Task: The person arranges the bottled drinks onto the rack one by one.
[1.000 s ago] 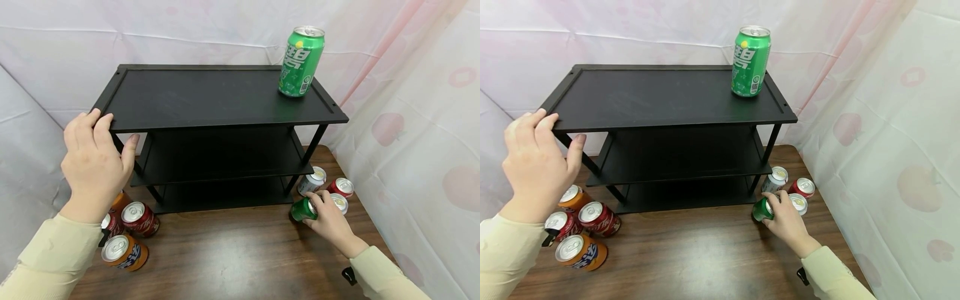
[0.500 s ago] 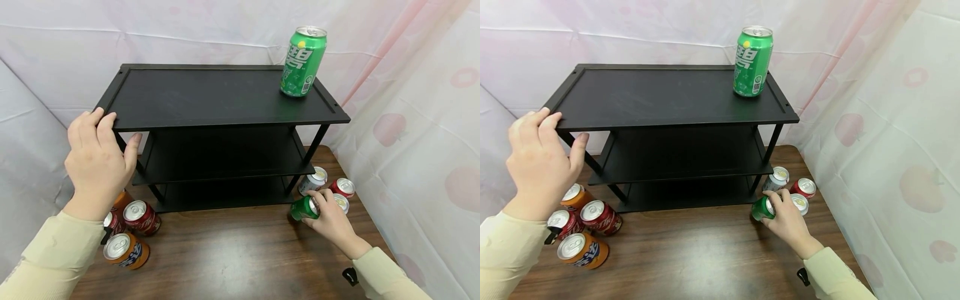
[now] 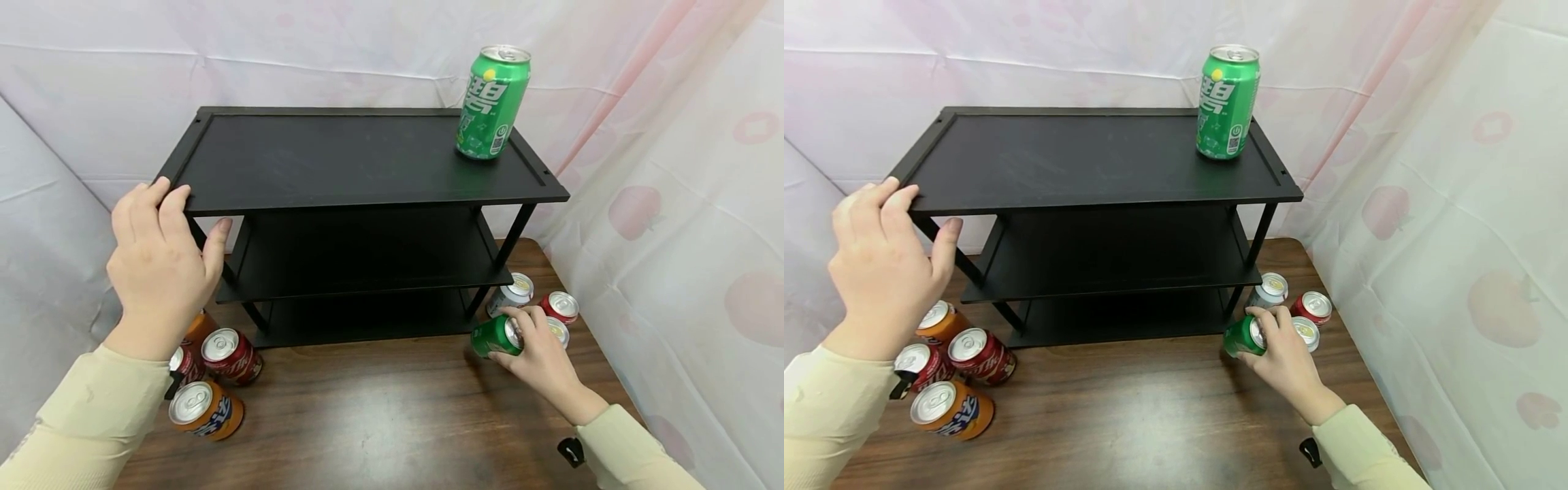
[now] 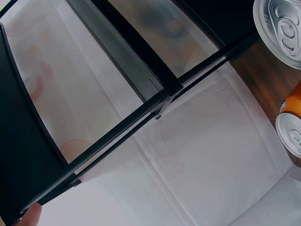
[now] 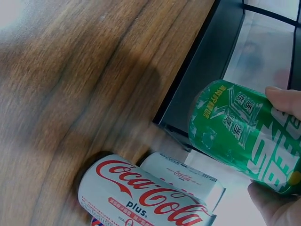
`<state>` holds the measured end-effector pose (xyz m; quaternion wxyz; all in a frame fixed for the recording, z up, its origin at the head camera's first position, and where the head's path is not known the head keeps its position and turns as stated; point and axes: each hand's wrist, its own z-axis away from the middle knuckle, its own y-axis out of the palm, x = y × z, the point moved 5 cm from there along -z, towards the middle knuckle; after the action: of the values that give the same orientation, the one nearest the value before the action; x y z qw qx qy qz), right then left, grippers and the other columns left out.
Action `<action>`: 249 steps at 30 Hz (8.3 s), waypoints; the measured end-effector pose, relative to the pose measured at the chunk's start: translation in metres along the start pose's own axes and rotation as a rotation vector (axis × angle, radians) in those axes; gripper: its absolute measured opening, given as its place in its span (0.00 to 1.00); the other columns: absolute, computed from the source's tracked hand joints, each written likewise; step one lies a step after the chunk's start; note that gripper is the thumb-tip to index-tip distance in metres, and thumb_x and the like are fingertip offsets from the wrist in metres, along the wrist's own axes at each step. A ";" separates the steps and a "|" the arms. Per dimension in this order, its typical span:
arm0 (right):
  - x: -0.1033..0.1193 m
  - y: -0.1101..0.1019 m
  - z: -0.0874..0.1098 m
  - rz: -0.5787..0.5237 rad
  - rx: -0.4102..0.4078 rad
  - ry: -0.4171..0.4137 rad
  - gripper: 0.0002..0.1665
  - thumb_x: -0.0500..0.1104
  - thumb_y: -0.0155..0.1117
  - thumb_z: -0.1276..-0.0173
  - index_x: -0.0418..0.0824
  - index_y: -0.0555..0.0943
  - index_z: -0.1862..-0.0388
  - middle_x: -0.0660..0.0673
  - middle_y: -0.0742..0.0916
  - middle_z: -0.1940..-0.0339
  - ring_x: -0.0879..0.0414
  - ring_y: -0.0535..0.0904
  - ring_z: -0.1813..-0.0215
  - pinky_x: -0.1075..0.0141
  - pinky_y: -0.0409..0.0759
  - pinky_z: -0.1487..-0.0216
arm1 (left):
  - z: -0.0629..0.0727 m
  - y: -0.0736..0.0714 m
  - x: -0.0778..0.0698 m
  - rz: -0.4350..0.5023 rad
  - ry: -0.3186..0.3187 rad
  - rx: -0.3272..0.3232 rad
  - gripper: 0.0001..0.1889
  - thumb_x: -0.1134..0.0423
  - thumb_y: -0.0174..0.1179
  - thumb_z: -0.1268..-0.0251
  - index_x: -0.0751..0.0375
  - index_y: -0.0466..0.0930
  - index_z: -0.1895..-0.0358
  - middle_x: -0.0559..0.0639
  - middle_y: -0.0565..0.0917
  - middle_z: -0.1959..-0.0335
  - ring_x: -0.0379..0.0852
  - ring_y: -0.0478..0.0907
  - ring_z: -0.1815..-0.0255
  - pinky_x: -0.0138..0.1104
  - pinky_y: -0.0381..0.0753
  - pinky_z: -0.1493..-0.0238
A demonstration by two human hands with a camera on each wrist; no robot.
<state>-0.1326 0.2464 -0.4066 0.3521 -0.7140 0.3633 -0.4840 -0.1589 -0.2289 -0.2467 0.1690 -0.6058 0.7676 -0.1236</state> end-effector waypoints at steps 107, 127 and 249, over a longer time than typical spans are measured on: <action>0.078 -0.085 -0.044 -0.388 -0.392 -0.394 0.41 0.32 0.80 0.66 0.32 0.81 0.45 0.36 0.85 0.48 0.63 0.79 0.46 0.79 0.76 0.47 | 0.001 0.002 0.001 0.006 -0.008 -0.017 0.26 0.49 0.57 0.30 0.68 0.73 0.41 0.64 0.76 0.39 0.65 0.70 0.36 0.72 0.64 0.78; 0.099 -0.107 -0.058 -0.526 -0.469 -0.486 0.44 0.60 0.77 0.48 0.24 0.75 0.50 0.48 0.86 0.51 0.62 0.82 0.53 0.80 0.77 0.63 | 0.001 0.003 0.001 0.003 -0.026 -0.009 0.27 0.48 0.55 0.29 0.68 0.73 0.41 0.63 0.76 0.38 0.64 0.70 0.34 0.72 0.63 0.79; 0.217 -0.148 -0.233 -0.741 -0.282 -0.306 0.33 0.40 0.78 0.49 0.46 0.73 0.44 0.49 0.83 0.51 0.55 0.82 0.52 0.64 0.80 0.50 | 0.001 0.001 -0.004 0.030 -0.059 -0.028 0.24 0.50 0.56 0.30 0.67 0.71 0.42 0.63 0.74 0.38 0.65 0.68 0.36 0.72 0.61 0.78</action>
<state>-0.2684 0.0973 -0.1194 0.1029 -0.9011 0.0882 -0.4118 -0.1589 -0.2245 -0.2479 0.1849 -0.6001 0.7728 -0.0922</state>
